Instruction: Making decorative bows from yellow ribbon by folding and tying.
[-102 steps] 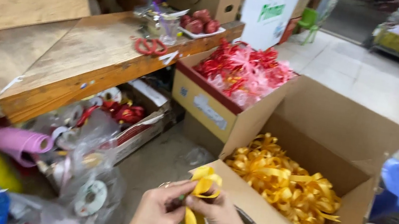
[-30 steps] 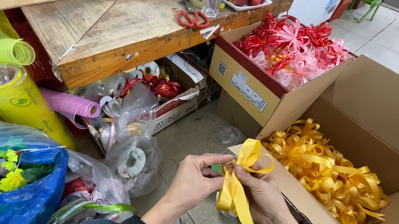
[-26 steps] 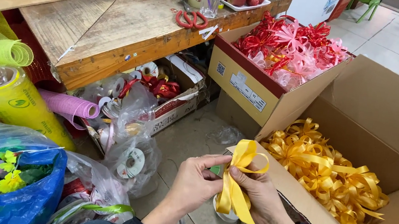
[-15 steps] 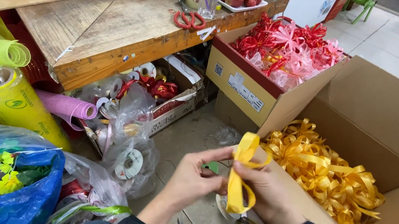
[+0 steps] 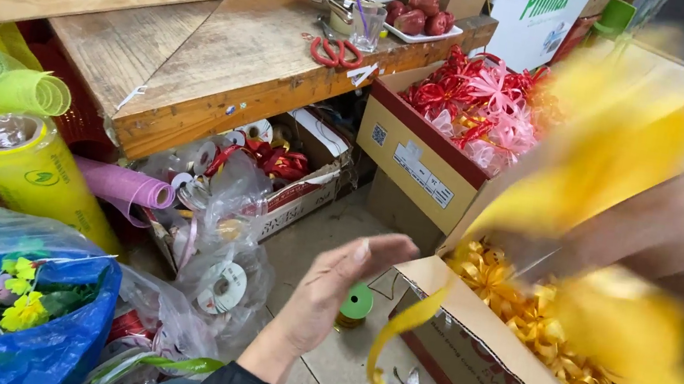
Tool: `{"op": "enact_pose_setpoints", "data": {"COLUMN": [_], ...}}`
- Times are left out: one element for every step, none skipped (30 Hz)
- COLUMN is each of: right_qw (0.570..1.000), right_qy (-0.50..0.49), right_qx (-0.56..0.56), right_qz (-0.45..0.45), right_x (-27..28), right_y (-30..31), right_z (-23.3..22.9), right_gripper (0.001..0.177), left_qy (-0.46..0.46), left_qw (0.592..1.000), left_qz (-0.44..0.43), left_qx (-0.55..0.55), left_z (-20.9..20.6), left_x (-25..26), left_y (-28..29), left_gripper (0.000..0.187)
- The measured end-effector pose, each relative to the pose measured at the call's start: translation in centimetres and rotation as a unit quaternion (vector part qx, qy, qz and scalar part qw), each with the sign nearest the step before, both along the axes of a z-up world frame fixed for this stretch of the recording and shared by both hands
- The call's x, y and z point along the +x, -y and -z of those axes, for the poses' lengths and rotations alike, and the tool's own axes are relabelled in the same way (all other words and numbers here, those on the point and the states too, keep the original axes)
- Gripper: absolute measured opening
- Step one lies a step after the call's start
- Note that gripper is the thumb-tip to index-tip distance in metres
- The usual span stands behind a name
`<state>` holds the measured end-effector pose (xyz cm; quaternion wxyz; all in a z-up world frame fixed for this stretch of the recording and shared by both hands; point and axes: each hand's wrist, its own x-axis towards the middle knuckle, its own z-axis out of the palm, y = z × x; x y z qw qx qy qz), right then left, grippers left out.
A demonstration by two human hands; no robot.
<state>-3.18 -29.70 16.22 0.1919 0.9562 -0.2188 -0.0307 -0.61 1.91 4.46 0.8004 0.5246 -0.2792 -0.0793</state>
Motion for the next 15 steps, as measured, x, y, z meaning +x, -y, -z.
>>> {"op": "enact_pose_setpoints", "data": {"right_qw": [0.895, 0.595, 0.595, 0.609, 0.616, 0.616, 0.642, 0.666, 0.667, 0.8, 0.891, 0.892, 0.929, 0.957, 0.957], "right_qy": [-0.096, -0.15, -0.153, -0.243, -0.33, -0.331, -0.353, -0.371, -0.371, -0.345, -0.302, -0.302, -0.254, -0.203, -0.202], "right_qx": [0.379, 0.686, 0.685, 0.68, 0.667, 0.666, 0.617, 0.566, 0.565, 0.385, 0.185, 0.184, 0.127, 0.066, 0.065], "right_qz": [-0.213, -0.39, -0.392, -0.327, -0.258, -0.258, -0.286, -0.314, -0.314, -0.306, -0.283, -0.282, -0.239, -0.196, -0.196], "right_x": [0.7, 1.5, 1.7, 1.8, 2.1, 2.0, 1.9, 1.8, 1.8, 1.8, 1.8, 1.1, 0.3, -0.4, -0.7], "right_y": [-3.5, -7.1, -7.4, -7.8, -8.0, -8.3, -8.5, -8.6, -7.8, -7.1, -6.3, -6.4, -6.5, -6.6, -6.0], "right_z": [-2.2, -4.4, -3.7, -2.9, -2.1, -2.4, -2.8, -3.1, -2.8, -2.5, -2.2, -2.0, -1.9, -1.8, -0.8], "right_gripper": [0.019, 0.029, 0.029, 0.033, 0.038, 0.038, 0.034, 0.033, 0.033, 0.039, 0.046, 0.046, 0.04, 0.033, 0.033], "left_qy": [-0.029, -0.058, -0.058, -0.124, -0.19, -0.19, -0.171, -0.151, -0.15, -0.117, -0.082, -0.082, 0.026, 0.13, 0.131], "left_qw": [0.996, 0.986, 0.986, 0.971, 0.948, 0.948, 0.938, 0.926, 0.926, 0.954, 0.968, 0.968, 0.955, 0.888, 0.888], "left_qz": [0.081, 0.159, 0.155, 0.204, 0.25, 0.25, 0.294, 0.338, 0.338, 0.273, 0.204, 0.205, 0.07, -0.069, -0.069], "left_qx": [0.005, 0.01, 0.009, -0.02, -0.05, -0.051, -0.061, -0.07, -0.07, 0.027, 0.123, 0.123, 0.287, 0.436, 0.435], "left_z": [0.1, 0.3, 2.2, 4.2, 6.1, 5.4, 4.8, 4.1, 3.4, 2.8, 2.1, 2.1, 2.1, 2.1, 3.1], "left_x": [-0.1, -0.2, 0.2, 0.5, 0.9, 0.5, 0.1, -0.1, 0.0, 0.1, 0.2, 0.5, 0.7, 1.0, 1.5], "left_y": [0.2, 0.4, 1.1, 1.8, 2.5, 1.9, 1.3, 0.8, 0.7, 0.6, 0.5, 0.3, 0.0, -0.2, 0.0], "left_gripper": [0.062, 0.078, 0.078, 0.068, 0.06, 0.06, 0.051, 0.043, 0.043, 0.037, 0.032, 0.032, 0.025, 0.027, 0.027]}}
